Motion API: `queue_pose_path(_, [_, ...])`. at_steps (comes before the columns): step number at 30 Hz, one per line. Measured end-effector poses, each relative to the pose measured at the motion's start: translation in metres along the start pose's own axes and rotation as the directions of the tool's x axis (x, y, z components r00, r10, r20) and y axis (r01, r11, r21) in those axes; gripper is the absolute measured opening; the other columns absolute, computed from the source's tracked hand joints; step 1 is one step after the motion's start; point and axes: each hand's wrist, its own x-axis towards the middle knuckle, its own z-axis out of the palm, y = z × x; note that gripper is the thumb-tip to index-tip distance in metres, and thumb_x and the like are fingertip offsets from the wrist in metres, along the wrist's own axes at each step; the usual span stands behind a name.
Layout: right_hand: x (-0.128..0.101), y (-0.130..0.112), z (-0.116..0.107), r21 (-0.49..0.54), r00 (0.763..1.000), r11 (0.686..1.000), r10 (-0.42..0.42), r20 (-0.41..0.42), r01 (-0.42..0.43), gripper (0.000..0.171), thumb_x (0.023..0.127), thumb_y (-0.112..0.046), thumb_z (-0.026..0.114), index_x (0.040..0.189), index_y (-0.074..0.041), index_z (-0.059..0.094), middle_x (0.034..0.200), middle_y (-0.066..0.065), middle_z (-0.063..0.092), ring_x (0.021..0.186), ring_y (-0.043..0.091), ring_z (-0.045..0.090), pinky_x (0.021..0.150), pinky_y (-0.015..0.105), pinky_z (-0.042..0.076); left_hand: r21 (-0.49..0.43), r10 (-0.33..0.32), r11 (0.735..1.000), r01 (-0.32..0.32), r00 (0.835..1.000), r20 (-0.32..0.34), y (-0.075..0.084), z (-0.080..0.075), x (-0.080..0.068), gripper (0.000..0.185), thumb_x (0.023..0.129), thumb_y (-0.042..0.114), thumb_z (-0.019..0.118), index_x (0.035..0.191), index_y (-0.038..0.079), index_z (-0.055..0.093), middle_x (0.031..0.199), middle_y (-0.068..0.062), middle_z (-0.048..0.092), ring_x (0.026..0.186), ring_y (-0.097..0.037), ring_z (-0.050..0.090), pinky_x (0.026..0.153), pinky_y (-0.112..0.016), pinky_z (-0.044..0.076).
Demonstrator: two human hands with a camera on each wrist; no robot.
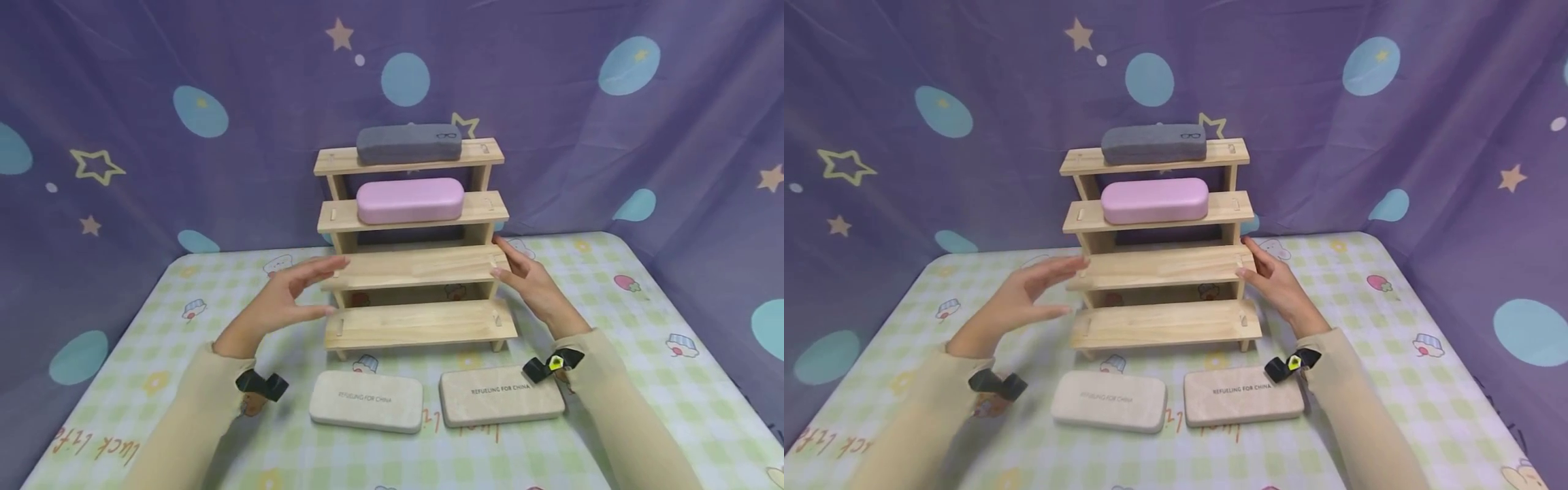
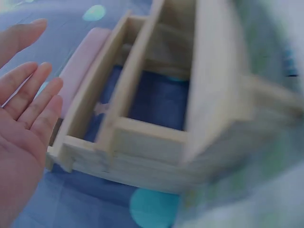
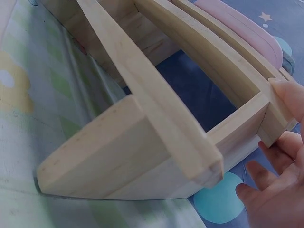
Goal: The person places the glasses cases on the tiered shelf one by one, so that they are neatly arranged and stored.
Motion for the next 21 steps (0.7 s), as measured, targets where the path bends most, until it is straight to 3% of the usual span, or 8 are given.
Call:
queue_pose_path(5, [0.001, 0.000, 0.000, 0.001, 1.000, 1.000, 0.003, 0.003, -0.003, 0.068, 0.096, -0.007, 0.053, 0.150, -0.002, 0.013, 0.157, 0.012, 0.008, 0.144, 0.023, 0.009, 0.112, 0.028, 0.018, -0.023, -0.085, 0.996, 0.087, 0.993, 0.087, 0.005, 0.013, -0.032, 0.065, 0.077, -0.014, 0.067, 0.137, -0.008, 0.041, 0.140, -0.016, 0.046, 0.129, -0.013, 0.044, 0.105, -0.026, 0.034])
queue_pose_path(11, [0.001, 0.000, 0.000, 0.002, 1.000, 1.000, 0.000, -0.003, 0.000, 0.068, 0.095, -0.007, 0.053, 0.150, -0.003, 0.013, 0.157, 0.011, 0.008, 0.144, 0.023, 0.008, 0.112, 0.027, 0.018, -0.105, -0.170, 0.977, 0.188, 0.972, 0.162, 0.003, 0.033, -0.064, 0.065, 0.080, -0.014, 0.064, 0.139, -0.002, 0.041, 0.139, -0.020, 0.045, 0.129, -0.013, 0.043, 0.105, -0.023, 0.034])
queue_pose_path(17, [0.001, 0.000, 0.000, 0.021, 1.000, 1.000, -0.017, -0.001, 0.017, 0.068, 0.095, -0.006, 0.054, 0.150, -0.003, 0.014, 0.157, 0.012, 0.009, 0.144, 0.023, 0.009, 0.112, 0.025, 0.019, -0.149, -0.216, 0.958, 0.246, 0.957, 0.194, 0.002, 0.055, -0.084, 0.057, 0.080, -0.008, 0.067, 0.134, -0.001, 0.048, 0.134, -0.021, 0.051, 0.128, -0.013, 0.044, 0.104, -0.022, 0.033])
queue_pose_path(21, [0.001, 0.000, 0.001, 0.024, 1.000, 0.999, -0.021, -0.004, 0.021, 0.067, 0.095, -0.006, 0.054, 0.150, -0.002, 0.014, 0.157, 0.013, 0.009, 0.144, 0.024, 0.008, 0.111, 0.024, 0.019, -0.151, -0.206, 0.959, 0.239, 0.957, 0.202, -0.001, 0.065, -0.092, 0.055, 0.080, -0.006, 0.068, 0.132, -0.001, 0.050, 0.131, -0.025, 0.051, 0.126, -0.015, 0.046, 0.103, -0.023, 0.034])
